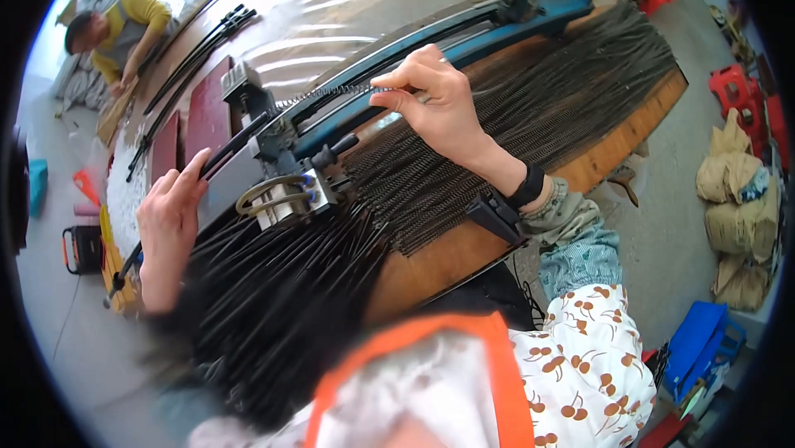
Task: The person slides a spring onto a rod, inserts the rod into a machine, and pulls a lever. They then remove the rod and place it onto a pile of finished rods.
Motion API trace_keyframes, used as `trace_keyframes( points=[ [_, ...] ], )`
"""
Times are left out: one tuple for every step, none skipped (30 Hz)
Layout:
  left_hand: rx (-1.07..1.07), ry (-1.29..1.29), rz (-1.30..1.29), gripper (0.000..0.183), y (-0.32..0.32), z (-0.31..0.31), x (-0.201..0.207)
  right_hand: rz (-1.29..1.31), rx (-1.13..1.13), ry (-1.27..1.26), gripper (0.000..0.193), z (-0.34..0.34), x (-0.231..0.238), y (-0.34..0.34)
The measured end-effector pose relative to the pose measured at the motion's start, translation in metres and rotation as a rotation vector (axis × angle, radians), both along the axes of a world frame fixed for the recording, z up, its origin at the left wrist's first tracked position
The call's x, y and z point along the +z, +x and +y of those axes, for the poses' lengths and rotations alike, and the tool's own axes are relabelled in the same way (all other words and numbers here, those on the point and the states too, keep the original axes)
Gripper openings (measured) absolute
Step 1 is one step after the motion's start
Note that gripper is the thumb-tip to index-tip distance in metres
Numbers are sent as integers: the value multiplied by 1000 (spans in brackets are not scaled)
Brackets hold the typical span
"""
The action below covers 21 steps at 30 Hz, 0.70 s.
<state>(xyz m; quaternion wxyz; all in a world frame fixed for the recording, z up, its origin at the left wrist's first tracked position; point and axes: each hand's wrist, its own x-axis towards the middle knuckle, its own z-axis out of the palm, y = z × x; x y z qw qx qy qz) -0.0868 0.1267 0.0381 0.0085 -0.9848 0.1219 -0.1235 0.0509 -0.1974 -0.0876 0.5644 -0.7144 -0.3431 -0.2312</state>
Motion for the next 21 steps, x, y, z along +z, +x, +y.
trace_keyframes(
  points=[
    [10,1,0,42,-4,3,0,-34,46,20,21,5,2,-2],
    [32,-87,14,42,-7,6,-1,-68,88,38,20,11,7,-3],
    [43,-175,32,41,-8,11,-2,42,151,20,21,15,6,-8],
    [35,-177,35,41,-12,14,-1,152,210,1,22,19,7,-12],
    [49,-116,45,41,-19,17,0,379,272,-68,26,20,11,-12],
    [59,-58,50,41,-24,19,0,630,361,-25,23,19,4,-10],
    [52,20,47,41,-30,18,2,427,287,-85,19,18,-2,-9],
    [40,16,41,41,-31,15,4,225,211,-145,14,18,-5,-7],
    [34,40,54,40,-34,14,4,78,162,-139,14,20,-1,-10],
    [28,66,67,39,-35,13,4,-68,114,-132,16,23,3,-14],
    [3,19,73,37,-33,6,0,-119,135,-38,21,31,8,-17],
    [-27,-3,109,39,-31,-4,-3,-149,153,-26,26,37,10,-24],
    [-67,-20,98,41,-26,-13,-7,-117,198,-26,29,47,6,-34],
    [-107,-37,87,42,-23,-21,-10,-85,243,-24,34,53,2,-41],
    [-112,-20,91,49,-25,-23,-8,-246,166,-70,41,52,1,-38],
    [-113,-18,89,49,-28,-19,-7,-465,56,-130,43,41,-7,-21],
    [-104,24,38,53,-30,-9,-6,-399,-17,-155,42,20,-13,-7],
    [-86,61,-14,57,-33,-2,-5,-334,-81,-182,41,2,-11,-1],
    [-49,68,8,64,-34,4,-3,-363,-105,-215,39,-7,-13,-1],
    [-43,64,8,64,-29,4,-9,-364,-98,-217,39,0,-20,2],
    [-106,30,23,63,-25,-5,-11,-434,-58,-198,37,22,-18,-13]
  ],
)
